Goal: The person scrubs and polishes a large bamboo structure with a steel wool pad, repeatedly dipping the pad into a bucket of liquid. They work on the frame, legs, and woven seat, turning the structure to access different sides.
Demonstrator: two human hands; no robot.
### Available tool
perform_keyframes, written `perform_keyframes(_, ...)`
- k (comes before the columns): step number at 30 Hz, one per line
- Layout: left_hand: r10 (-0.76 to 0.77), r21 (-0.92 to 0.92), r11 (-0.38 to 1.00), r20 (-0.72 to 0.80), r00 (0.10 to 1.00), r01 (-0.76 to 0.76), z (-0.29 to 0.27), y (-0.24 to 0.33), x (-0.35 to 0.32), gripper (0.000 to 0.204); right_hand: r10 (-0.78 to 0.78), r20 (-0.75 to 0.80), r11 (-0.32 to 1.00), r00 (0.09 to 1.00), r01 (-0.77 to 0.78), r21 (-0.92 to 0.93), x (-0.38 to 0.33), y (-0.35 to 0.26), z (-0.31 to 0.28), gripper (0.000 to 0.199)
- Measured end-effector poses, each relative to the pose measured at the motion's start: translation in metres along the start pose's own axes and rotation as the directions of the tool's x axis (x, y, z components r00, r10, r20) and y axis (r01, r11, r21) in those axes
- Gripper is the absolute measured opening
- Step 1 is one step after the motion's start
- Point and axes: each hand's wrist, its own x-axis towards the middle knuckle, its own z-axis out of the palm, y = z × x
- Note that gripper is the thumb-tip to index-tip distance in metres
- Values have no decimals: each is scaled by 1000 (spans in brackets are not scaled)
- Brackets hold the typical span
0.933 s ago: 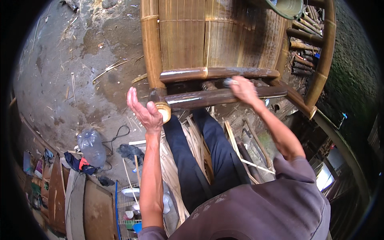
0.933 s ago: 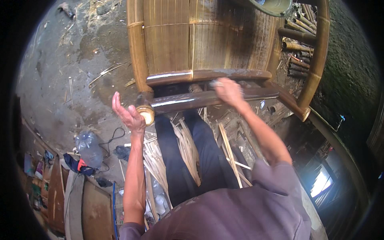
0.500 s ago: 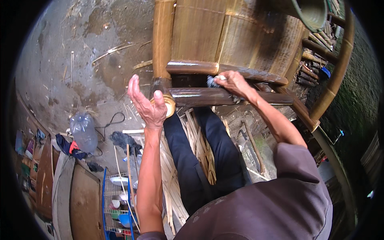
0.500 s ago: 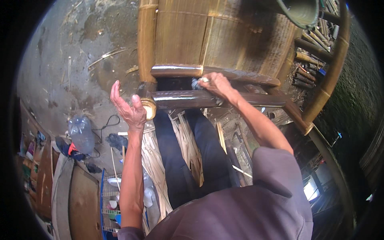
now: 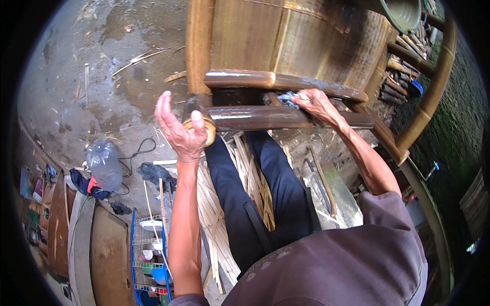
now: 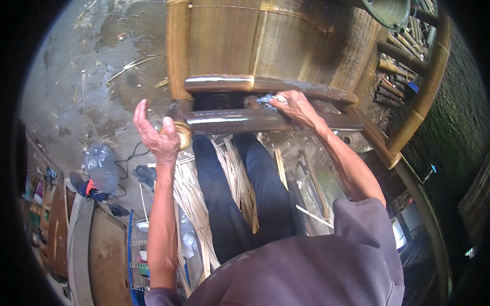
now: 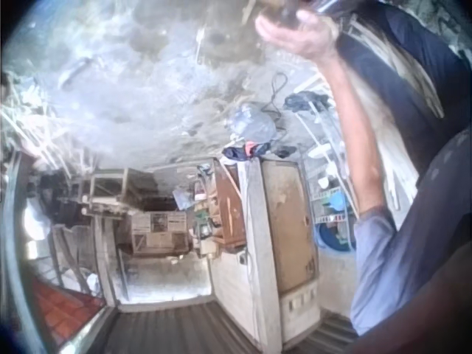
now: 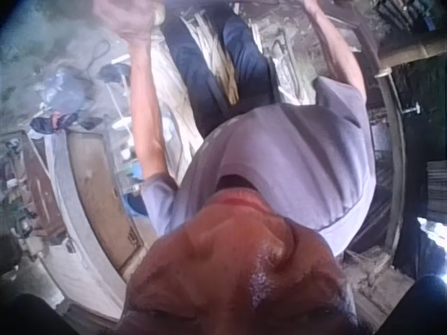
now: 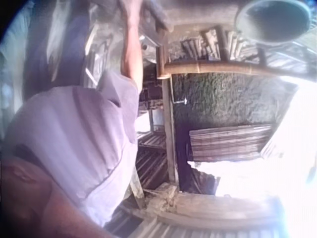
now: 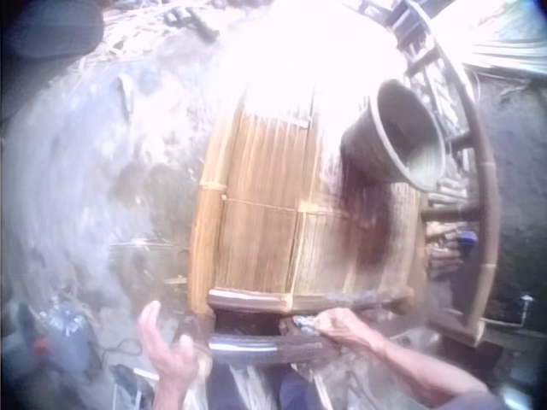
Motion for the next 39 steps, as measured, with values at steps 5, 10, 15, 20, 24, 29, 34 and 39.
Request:
perform_keyframes(5, -1, 6, 1000, 1, 1000, 1, 1, -2, -1, 56, -320, -26, 947, 947, 321, 20, 20, -8, 18, 35)
perform_keyframes(10, -33, -8, 999, 22, 999, 34, 0, -3, -2, 57, -44, -16, 994, 999, 42, -100, 7, 30, -6, 38)
perform_keyframes(15, -23, 61, 998, 28, 999, 21, 0, -3, -1, 59, -481, -110, 849, 870, 493, 191, 20, 9, 29, 40)
perform_keyframes(20, -6, 56, 998, 64, 998, 3, 0, -6, -2, 57, -466, -78, 883, 881, 469, 28, 1, 78, 2, 46)
perform_keyframes(24, 8, 77, 997, 47, 999, -11, 1, -3, -3, 54, 92, -208, 964, 974, -140, -227, -39, 192, -77, 41)
perform_keyframes(29, -4, 112, 994, 57, 998, -3, 1, 3, 0, 52, -78, -85, 989, 993, 66, -130, -23, 176, -65, 46)
perform_keyframes(34, 48, 125, 990, 78, 996, -58, 0, 2, 0, 51, 84, -285, 568, 955, -281, -773, -21, 233, -76, 51)
perform_keyframes(39, -27, 137, 990, 86, 996, 16, 0, 0, -4, 51, -113, -224, 979, 968, 70, -191, -19, 243, -73, 46)
